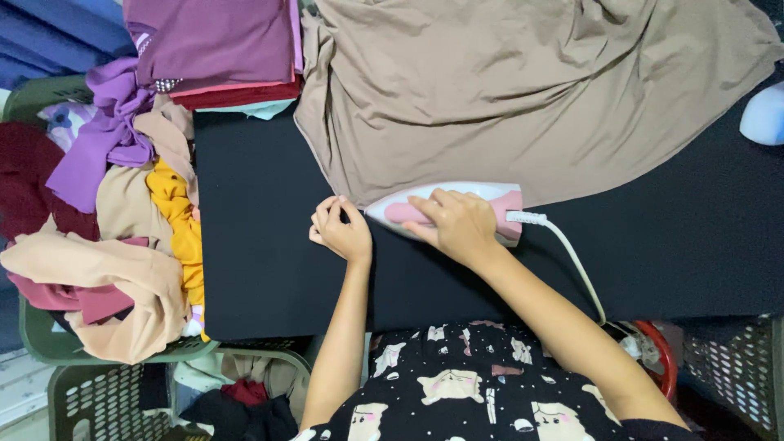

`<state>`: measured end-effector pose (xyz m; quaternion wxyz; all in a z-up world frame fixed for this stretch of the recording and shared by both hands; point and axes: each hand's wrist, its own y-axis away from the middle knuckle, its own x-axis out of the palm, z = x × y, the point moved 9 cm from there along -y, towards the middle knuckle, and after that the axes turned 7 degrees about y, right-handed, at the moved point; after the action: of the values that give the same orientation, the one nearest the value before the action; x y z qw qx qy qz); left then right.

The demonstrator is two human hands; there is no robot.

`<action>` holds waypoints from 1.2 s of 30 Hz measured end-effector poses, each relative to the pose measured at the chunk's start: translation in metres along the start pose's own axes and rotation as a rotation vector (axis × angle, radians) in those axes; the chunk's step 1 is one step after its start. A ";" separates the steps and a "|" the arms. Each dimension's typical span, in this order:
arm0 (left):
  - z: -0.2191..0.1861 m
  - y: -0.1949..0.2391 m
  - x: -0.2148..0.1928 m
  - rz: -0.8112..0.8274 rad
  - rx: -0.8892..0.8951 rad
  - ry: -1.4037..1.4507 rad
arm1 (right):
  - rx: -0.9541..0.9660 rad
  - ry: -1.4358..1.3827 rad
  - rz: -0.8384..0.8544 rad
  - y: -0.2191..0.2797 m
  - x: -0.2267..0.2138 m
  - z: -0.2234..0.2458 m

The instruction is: Ironing and folding a brown garment on an ironing station.

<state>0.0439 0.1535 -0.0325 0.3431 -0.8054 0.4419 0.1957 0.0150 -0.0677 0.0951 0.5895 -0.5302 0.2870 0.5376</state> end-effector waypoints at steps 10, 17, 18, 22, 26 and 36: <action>0.000 0.000 -0.002 0.005 0.011 0.038 | -0.020 -0.003 -0.004 -0.006 0.011 0.007; 0.002 0.002 -0.002 0.014 -0.003 0.059 | -0.097 -0.051 0.012 -0.001 0.007 0.005; 0.001 0.002 -0.002 0.005 0.010 0.049 | -0.063 -0.059 0.002 -0.002 0.004 0.000; -0.002 -0.002 -0.003 -0.001 0.006 0.020 | -0.092 -0.018 -0.007 0.008 -0.011 -0.018; -0.007 -0.002 -0.005 -0.004 0.022 0.010 | -0.043 -0.027 0.072 0.025 -0.034 -0.079; -0.007 -0.001 -0.003 0.001 -0.003 0.003 | 0.196 0.077 0.142 0.072 -0.079 -0.193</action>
<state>0.0437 0.1507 -0.0257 0.3410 -0.8060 0.4426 0.1953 -0.0286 -0.2841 0.0917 0.5873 -0.4689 0.3974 0.5266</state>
